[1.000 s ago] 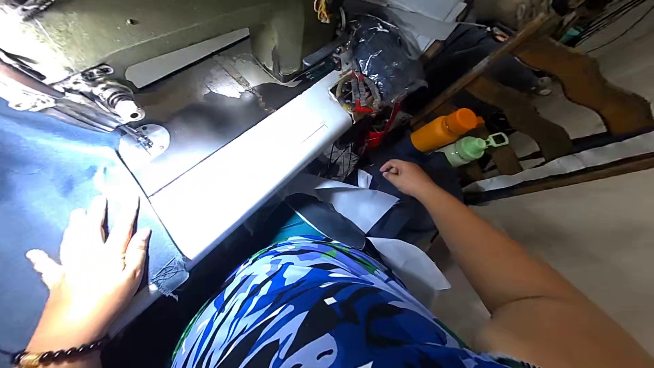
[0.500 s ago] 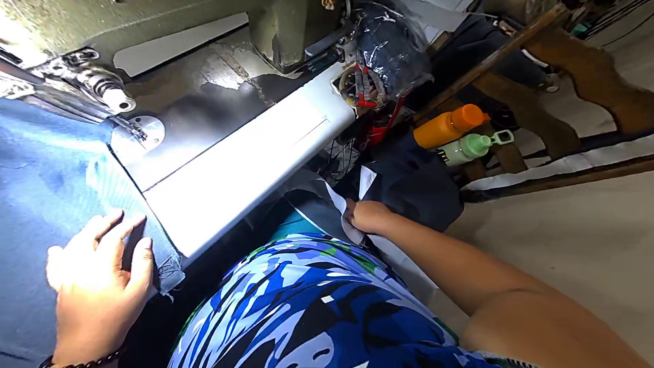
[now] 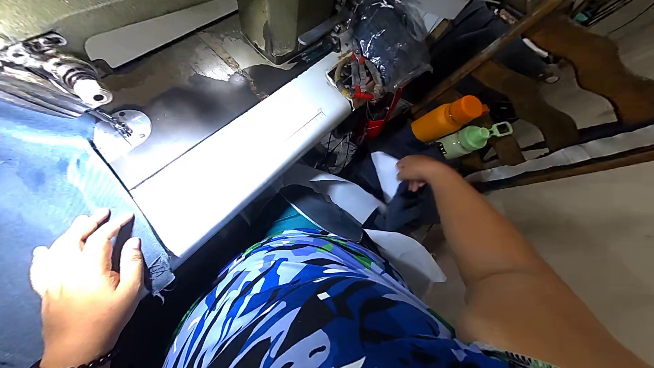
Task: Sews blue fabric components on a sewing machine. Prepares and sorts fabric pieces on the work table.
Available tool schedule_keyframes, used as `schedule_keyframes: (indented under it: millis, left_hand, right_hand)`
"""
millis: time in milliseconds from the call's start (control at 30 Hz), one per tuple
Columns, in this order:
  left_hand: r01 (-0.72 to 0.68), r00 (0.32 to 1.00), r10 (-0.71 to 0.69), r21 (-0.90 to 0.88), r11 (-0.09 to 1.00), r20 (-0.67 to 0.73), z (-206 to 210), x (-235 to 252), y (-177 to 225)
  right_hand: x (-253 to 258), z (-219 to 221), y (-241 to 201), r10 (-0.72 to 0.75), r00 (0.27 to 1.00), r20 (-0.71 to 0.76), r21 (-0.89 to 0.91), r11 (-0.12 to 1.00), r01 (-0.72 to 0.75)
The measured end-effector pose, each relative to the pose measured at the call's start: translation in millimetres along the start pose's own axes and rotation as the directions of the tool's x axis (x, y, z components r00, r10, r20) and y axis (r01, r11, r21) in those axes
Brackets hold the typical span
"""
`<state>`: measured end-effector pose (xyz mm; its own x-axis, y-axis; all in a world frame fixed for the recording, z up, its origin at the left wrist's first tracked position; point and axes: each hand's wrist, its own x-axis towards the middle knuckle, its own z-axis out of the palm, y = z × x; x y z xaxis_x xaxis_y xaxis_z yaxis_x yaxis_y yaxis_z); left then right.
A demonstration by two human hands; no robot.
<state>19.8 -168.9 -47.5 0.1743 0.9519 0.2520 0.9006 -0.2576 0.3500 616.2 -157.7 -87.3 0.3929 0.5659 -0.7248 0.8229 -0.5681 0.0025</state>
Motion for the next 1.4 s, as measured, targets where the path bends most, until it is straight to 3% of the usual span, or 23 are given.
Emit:
schedule_keyframes:
  millis: [67,100,167,233,300,367,433,600,767,933,1100,1233,1400]
  left_hand:
    - [0.002,1.0,-0.002,-0.001,1.0,0.013,-0.8,0.2,-0.1]
    - [0.005,1.0,-0.005,-0.005,1.0,0.015,-0.5,0.2,-1.0]
    - [0.009,1.0,-0.008,-0.01,1.0,0.018,-0.5,-0.4,-2.6]
    - [0.016,0.999,-0.015,-0.004,1.0,0.028,-0.2,-1.2,-3.2]
    - [0.014,1.0,-0.014,0.004,1.0,0.025,-0.4,-0.4,-1.0]
    - [0.003,1.0,-0.003,0.012,1.0,0.019,-1.3,0.6,0.6]
    - [-0.006,1.0,0.006,0.014,1.0,0.015,-2.8,1.6,2.7]
    - [-0.002,1.0,0.002,0.025,1.0,0.011,-2.1,1.4,4.0]
    - [-0.005,1.0,0.005,0.026,1.0,0.005,-0.1,1.0,1.9]
    - [0.002,1.0,-0.002,0.022,1.0,0.011,-1.5,1.2,4.4]
    - [0.002,1.0,-0.002,0.015,1.0,0.001,-1.0,1.5,5.3]
    - [-0.013,1.0,0.013,0.031,0.999,-0.003,1.0,1.4,1.4]
    - [-0.001,1.0,0.001,0.026,1.0,-0.005,0.5,0.8,3.1]
  right_hand:
    - [-8.5,-21.8,13.0,0.152,0.964,-0.219,-0.103,0.979,-0.177]
    - [-10.4,-25.6,17.5,0.157,0.937,-0.312,-0.132,0.969,-0.207]
    - [-8.0,-20.8,21.5,-0.01,0.891,-0.455,-0.129,0.99,-0.055]
    - [-6.7,-7.0,6.4,-0.214,0.834,-0.509,-0.17,0.975,0.146]
    - [-2.9,6.9,-18.5,-0.295,0.842,-0.452,-0.184,0.954,0.235]
    - [4.7,17.5,-37.6,-0.252,0.93,-0.268,-0.165,0.963,0.213]
    - [12.7,27.2,-45.7,-0.183,0.968,-0.174,-0.145,0.977,0.158]
    - [22.1,46.2,-48.7,-0.043,0.965,-0.259,-0.067,0.997,0.027]
    - [21.0,49.8,-50.5,0.02,0.975,-0.221,-0.08,0.996,-0.038]
    - [26.2,44.5,-40.7,0.009,0.979,-0.203,0.012,1.0,-0.007]
    - [32.4,40.1,-31.0,-0.039,0.991,-0.125,-0.021,0.999,0.037]
    - [25.4,38.3,-28.7,-0.008,0.984,-0.178,0.062,0.998,0.019]
    - [28.8,41.2,-26.6,-0.052,0.995,-0.086,-0.017,0.999,0.051]
